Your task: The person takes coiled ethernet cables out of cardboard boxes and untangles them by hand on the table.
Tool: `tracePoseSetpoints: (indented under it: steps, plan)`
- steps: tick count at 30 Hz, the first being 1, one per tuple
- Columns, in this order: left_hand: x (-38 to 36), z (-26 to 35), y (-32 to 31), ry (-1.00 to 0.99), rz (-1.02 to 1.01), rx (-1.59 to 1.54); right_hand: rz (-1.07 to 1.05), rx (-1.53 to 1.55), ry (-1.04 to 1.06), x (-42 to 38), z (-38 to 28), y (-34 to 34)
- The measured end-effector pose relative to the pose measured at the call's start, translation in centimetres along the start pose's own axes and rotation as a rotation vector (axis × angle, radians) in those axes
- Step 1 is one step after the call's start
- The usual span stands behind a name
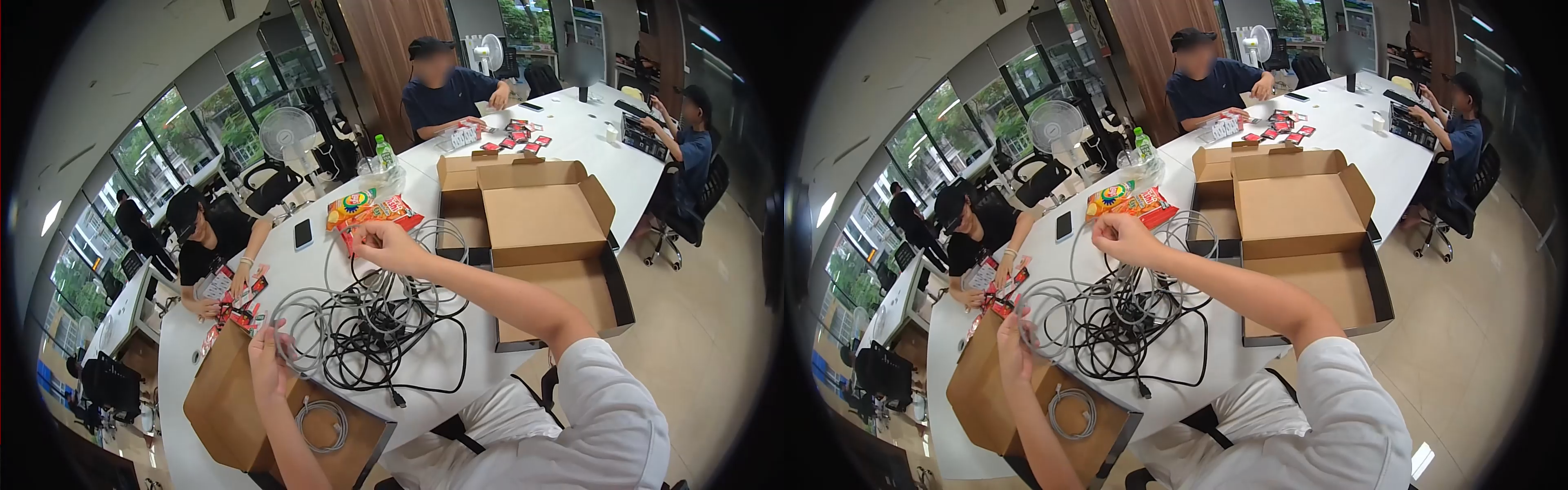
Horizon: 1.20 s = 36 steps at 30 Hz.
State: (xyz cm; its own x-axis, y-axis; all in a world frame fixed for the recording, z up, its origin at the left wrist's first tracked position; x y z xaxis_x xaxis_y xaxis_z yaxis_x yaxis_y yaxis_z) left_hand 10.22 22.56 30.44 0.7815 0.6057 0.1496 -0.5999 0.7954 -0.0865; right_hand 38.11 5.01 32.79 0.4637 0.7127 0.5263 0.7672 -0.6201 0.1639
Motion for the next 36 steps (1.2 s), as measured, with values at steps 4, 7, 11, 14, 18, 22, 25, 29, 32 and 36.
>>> tracePoseSetpoints:
  steps: [4,7,11,14,18,22,25,29,32,36]
  plan:
    - [0.5,-2.5,1.2,0.099,-0.012,0.351,-0.352,-0.509,0.061,-1.9,3.4,1.0]
    - [0.1,-3.2,2.1,0.061,-0.002,0.445,-0.241,-0.547,0.036,-3.0,4.1,1.8]
    - [-2.4,-0.9,3.5,0.05,-0.079,0.5,-0.244,-0.481,0.02,-2.7,5.2,2.4]
    - [-5.7,1.9,4.1,0.193,-0.129,0.668,-0.365,-0.421,-0.004,-3.1,2.7,2.3]
    - [-9.8,1.3,5.7,0.374,-0.128,1.007,-0.539,-0.49,-0.063,-3.7,0.3,1.0]
    - [-12.3,-2.6,6.3,0.448,-0.22,1.315,-0.707,-0.55,-0.026,-4.3,-2.1,-0.6]
    - [-13.3,-5.1,5.4,0.48,-0.227,1.544,-0.852,-0.646,0.091,-4.9,-3.0,-1.4]
    - [-12.8,-7.9,6.2,0.477,0.063,1.664,-0.913,-0.726,0.181,-6.1,-4.3,-1.9]
    - [-12.3,-9.1,6.7,0.44,0.108,1.671,-0.931,-0.747,0.205,-6.6,-5.2,-1.7]
    - [-12.5,-11.4,8.2,0.369,0.067,1.732,-0.95,-0.728,0.199,-7.2,-6.7,-1.8]
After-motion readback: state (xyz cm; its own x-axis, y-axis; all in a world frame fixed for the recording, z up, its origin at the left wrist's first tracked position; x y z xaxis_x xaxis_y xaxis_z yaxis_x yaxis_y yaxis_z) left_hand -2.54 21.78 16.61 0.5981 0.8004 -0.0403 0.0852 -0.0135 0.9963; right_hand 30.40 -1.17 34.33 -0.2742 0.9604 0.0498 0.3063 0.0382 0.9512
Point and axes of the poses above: each hand's wrist, its own x-axis towards the middle knuckle, its own y-axis out of the back of the hand, z = x × y, the point moved 1 cm from there along x, towards the middle knuckle, and after that the axes turned 2 degrees about -z, right-handed, at the moved point
